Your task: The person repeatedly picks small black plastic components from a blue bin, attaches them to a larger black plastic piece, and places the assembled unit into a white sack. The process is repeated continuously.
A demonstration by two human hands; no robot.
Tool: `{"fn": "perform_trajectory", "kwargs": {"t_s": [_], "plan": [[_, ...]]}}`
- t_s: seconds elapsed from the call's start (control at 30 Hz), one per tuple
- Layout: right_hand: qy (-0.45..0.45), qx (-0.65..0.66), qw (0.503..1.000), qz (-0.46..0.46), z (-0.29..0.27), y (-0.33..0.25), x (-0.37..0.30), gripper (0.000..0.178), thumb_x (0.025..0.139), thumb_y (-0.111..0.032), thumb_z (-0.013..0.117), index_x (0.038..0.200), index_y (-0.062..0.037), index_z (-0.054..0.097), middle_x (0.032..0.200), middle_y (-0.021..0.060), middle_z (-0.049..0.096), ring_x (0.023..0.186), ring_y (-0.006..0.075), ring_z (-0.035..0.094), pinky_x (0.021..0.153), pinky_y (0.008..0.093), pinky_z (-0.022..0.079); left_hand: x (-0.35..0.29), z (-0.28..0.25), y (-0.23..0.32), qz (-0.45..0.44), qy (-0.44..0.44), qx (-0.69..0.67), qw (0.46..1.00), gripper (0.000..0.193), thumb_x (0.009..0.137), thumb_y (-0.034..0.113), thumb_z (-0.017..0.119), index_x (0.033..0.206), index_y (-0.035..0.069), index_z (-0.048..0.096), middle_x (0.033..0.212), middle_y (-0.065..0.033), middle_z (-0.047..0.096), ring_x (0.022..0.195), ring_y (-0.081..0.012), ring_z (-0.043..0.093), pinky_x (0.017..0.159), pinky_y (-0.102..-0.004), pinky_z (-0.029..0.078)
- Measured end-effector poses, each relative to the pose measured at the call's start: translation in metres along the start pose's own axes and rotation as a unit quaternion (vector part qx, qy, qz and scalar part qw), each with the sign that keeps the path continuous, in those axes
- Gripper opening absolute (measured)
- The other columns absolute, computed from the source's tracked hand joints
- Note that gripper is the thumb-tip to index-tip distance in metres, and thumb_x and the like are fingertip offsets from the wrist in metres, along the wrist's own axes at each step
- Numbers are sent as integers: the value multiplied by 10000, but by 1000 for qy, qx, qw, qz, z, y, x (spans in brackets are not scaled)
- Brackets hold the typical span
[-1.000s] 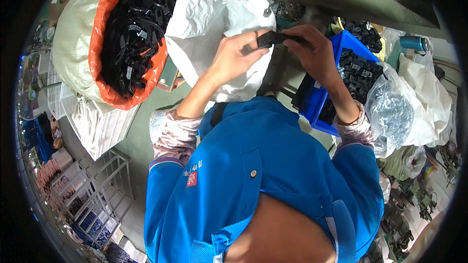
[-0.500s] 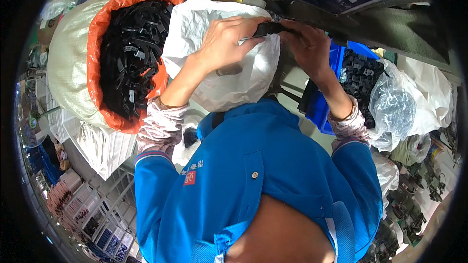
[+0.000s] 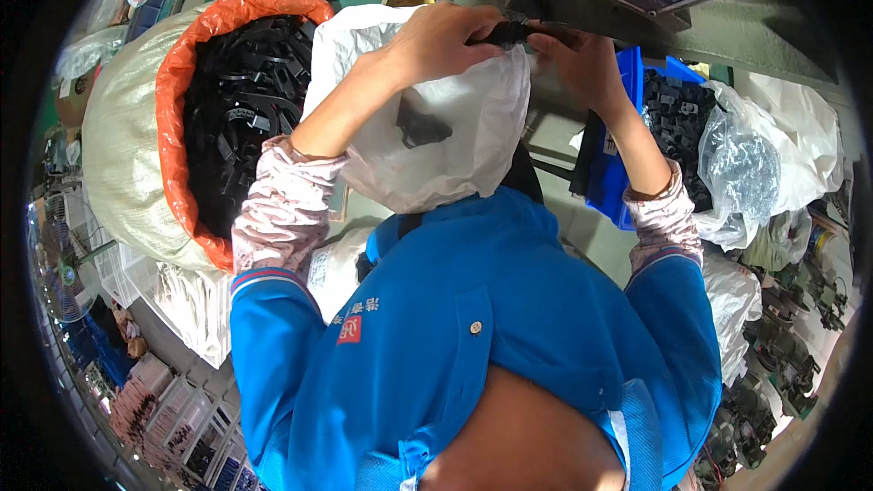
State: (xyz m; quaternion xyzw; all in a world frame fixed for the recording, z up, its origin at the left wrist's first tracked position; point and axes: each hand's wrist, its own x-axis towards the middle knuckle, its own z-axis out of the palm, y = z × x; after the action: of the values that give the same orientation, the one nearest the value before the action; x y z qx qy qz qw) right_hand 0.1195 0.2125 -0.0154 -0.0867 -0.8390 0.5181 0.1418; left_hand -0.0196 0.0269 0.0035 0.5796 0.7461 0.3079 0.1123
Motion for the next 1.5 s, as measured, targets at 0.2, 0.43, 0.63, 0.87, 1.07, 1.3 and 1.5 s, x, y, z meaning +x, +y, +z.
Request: {"fn": "perform_trajectory", "kwargs": {"t_s": [0.2, 0.43, 0.63, 0.87, 1.07, 1.3, 1.5], "plan": [[22, 98, 994, 30, 2, -4, -6, 245, 829, -17, 670, 1063, 34, 618, 961, 94, 673, 747, 116, 608, 661, 246, 515, -13, -12, 5, -35, -6, -88, 995, 255, 784, 227, 698, 886, 47, 549, 680, -123, 552, 608, -265, 524, 566, -362, 411], [-24, 52, 996, 65, 0, -7, -2, 235, 843, -28, 656, 1067, 25, 610, 999, 91, 666, 759, 113, 614, 667, 247, 529, -14, -8, 0, -27, -16, -78, 996, 266, 786, 210, 704, 852, 21, 528, 702, -141, 548, 605, -247, 491, 586, -349, 416], [-44, 95, 993, 48, -5, -5, 1, 239, 840, -33, 661, 1069, 20, 612, 961, 80, 670, 742, 112, 614, 666, 246, 529, -9, -11, 2, -6, -5, -27, 1000, 242, 769, 215, 688, 845, 57, 522, 683, -143, 580, 643, -349, 569, 563, -403, 418], [-65, 114, 985, 110, -10, 1, -2, 219, 851, -73, 665, 1055, 1, 630, 788, 34, 638, 664, 84, 576, 584, 212, 473, -19, -9, 4, 2, 24, -16, 1000, 256, 771, 236, 699, 899, 59, 567, 704, -138, 599, 647, -333, 579, 582, -387, 438], [-38, 49, 993, 100, -8, 10, -3, 203, 851, -179, 688, 972, -16, 670, 706, 20, 630, 611, 73, 542, 515, 224, 427, -18, -18, 19, -73, -12, -74, 995, 189, 792, 166, 710, 916, 41, 640, 787, -111, 643, 668, -185, 591, 624, -321, 464], [-50, 124, 987, 87, -5, 12, -3, 240, 920, -217, 599, 1053, -21, 642, 765, 31, 639, 649, 92, 573, 526, 224, 427, -32, -4, 7, 1, 87, -83, 993, 203, 791, 155, 698, 941, 24, 660, 868, -142, 665, 775, -296, 637, 673, -350, 494], [-20, 432, 896, 107, -7, 61, 8, 405, 876, -287, 623, 1195, -43, 573, 1091, 114, 626, 997, 209, 596, 828, 363, 490, -33, -8, 9, 13, 65, -70, 995, 195, 788, 81, 679, 975, 23, 675, 888, -130, 676, 802, -269, 656, 695, -332, 510]]}}
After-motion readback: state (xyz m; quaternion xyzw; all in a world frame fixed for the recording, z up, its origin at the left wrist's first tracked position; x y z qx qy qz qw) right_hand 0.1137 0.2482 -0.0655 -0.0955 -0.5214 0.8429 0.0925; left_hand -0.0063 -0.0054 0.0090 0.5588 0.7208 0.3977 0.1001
